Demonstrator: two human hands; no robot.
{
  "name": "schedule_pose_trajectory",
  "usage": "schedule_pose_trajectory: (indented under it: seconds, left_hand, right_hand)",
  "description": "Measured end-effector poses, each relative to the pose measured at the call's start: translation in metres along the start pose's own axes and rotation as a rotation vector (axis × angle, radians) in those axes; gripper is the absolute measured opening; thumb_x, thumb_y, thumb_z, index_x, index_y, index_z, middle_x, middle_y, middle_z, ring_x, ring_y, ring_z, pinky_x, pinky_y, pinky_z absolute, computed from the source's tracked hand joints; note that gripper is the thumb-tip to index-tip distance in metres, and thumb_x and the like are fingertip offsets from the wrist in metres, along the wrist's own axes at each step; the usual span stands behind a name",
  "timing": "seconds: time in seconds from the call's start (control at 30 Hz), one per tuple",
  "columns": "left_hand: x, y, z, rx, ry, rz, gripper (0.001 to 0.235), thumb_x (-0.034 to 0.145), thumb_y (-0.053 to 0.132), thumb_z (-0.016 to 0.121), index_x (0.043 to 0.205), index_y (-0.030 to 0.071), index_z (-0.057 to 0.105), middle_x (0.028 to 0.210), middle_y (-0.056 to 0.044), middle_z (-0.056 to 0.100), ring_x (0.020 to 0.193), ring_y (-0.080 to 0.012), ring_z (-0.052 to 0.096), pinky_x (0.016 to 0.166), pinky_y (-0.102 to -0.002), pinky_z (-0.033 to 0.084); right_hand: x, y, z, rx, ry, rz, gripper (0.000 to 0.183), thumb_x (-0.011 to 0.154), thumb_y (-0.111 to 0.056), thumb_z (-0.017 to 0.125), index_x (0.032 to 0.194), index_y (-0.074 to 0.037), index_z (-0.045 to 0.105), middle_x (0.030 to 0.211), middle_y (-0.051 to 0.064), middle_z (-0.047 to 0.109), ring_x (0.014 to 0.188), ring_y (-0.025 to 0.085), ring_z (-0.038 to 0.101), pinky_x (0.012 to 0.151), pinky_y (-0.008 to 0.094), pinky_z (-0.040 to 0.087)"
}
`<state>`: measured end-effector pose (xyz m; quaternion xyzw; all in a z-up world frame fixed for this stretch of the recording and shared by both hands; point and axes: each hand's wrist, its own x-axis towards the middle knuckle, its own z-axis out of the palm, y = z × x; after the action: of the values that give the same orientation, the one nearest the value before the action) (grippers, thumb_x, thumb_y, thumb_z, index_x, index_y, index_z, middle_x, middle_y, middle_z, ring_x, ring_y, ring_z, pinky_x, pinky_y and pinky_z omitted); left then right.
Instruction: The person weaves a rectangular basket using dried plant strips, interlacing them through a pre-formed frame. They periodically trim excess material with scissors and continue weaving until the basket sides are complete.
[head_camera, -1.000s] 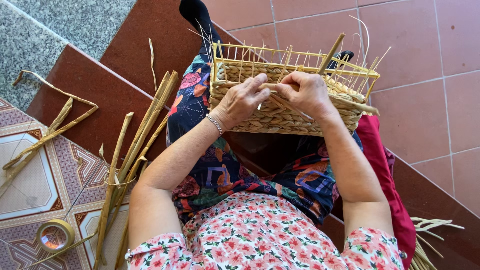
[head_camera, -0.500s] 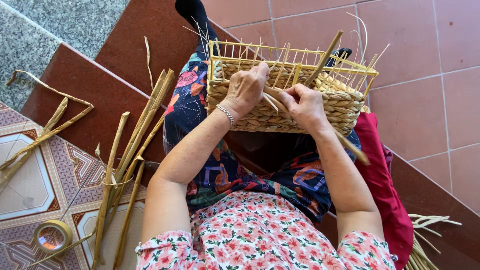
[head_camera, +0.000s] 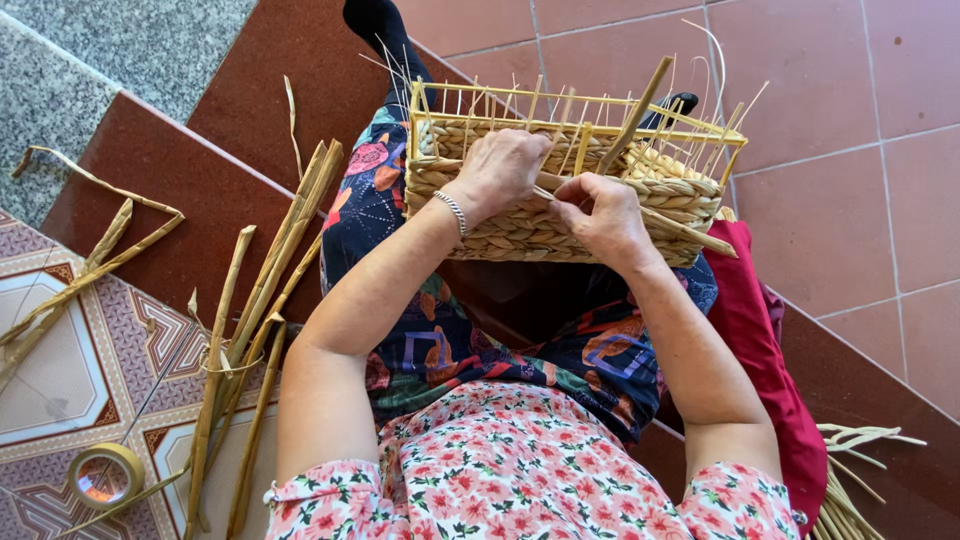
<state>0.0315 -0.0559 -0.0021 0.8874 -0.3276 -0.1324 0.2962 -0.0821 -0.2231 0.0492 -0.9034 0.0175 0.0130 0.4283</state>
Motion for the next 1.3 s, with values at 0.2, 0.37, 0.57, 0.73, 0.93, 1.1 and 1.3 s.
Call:
schedule_pose_trajectory:
  seconds: [0.2,0.37,0.57,0.73,0.93,1.1,1.3]
  left_hand:
    - [-0.031,0.003,-0.025,-0.318,0.092,0.378,0.051,0.073,0.004,0.062,0.123,0.002,0.060,0.120,-0.020,0.059,0.108,-0.0380,0.060,0.090,-0.048,0.051]
    - [-0.031,0.021,-0.031,-0.127,-0.112,0.087,0.031,0.081,0.025,0.074,0.103,0.007,0.062,0.101,-0.011,0.061,0.099,-0.0326,0.064,0.089,-0.046,0.051]
    - [-0.034,0.016,0.010,0.051,0.313,0.234,0.037,0.088,0.007,0.065,0.123,-0.001,0.056,0.103,-0.015,0.060,0.097,-0.0328,0.064,0.086,-0.043,0.054]
    - [-0.046,0.006,-0.001,-0.075,0.473,0.425,0.020,0.094,0.002,0.066,0.111,0.002,0.056,0.113,-0.018,0.060,0.096,-0.0307,0.066,0.078,-0.037,0.058]
    - [-0.054,0.005,-0.005,-0.023,0.480,0.486,0.014,0.094,0.000,0.062,0.103,0.004,0.052,0.121,-0.015,0.063,0.096,-0.0274,0.070,0.082,-0.036,0.059]
    - [-0.041,-0.004,0.009,-0.093,0.347,0.288,0.017,0.103,0.013,0.065,0.102,0.001,0.053,0.082,-0.012,0.066,0.057,-0.0215,0.063,0.053,-0.033,0.053]
    - [-0.003,-0.009,0.030,-0.014,0.368,0.080,0.015,0.099,0.017,0.063,0.097,0.005,0.053,0.062,-0.005,0.064,0.046,-0.0200,0.062,0.041,-0.036,0.048]
  right_hand:
    - [0.015,-0.032,-0.005,-0.664,0.256,-0.607,0.009,0.090,-0.007,0.076,0.098,-0.006,0.072,0.090,0.010,0.066,0.084,0.029,0.065,0.075,0.043,0.049]
    - [0.045,-0.059,-0.013,-0.859,-0.110,-0.213,0.004,0.091,-0.012,0.070,0.089,-0.010,0.072,0.088,0.010,0.071,0.086,0.027,0.068,0.084,0.044,0.052]
    - [0.089,-0.047,-0.048,-0.441,-0.505,0.318,0.014,0.088,-0.025,0.075,0.093,-0.011,0.075,0.085,0.009,0.078,0.080,0.019,0.075,0.079,0.037,0.058]
    - [0.063,-0.013,-0.036,-0.224,-0.281,0.039,0.024,0.090,-0.029,0.080,0.097,-0.007,0.074,0.086,0.009,0.076,0.078,0.018,0.072,0.072,0.035,0.058]
    - [0.043,0.002,-0.005,-0.517,0.118,-0.254,0.025,0.092,-0.029,0.083,0.085,-0.009,0.070,0.076,0.007,0.074,0.072,0.022,0.071,0.067,0.039,0.052]
    - [0.030,0.010,0.004,-0.453,0.084,-0.124,0.029,0.097,-0.034,0.079,0.086,-0.010,0.069,0.070,0.006,0.072,0.063,0.020,0.069,0.060,0.036,0.051]
    - [0.014,0.022,-0.015,-0.209,0.095,-0.013,0.026,0.096,-0.030,0.079,0.093,-0.005,0.074,0.080,0.010,0.074,0.070,0.020,0.072,0.065,0.035,0.056]
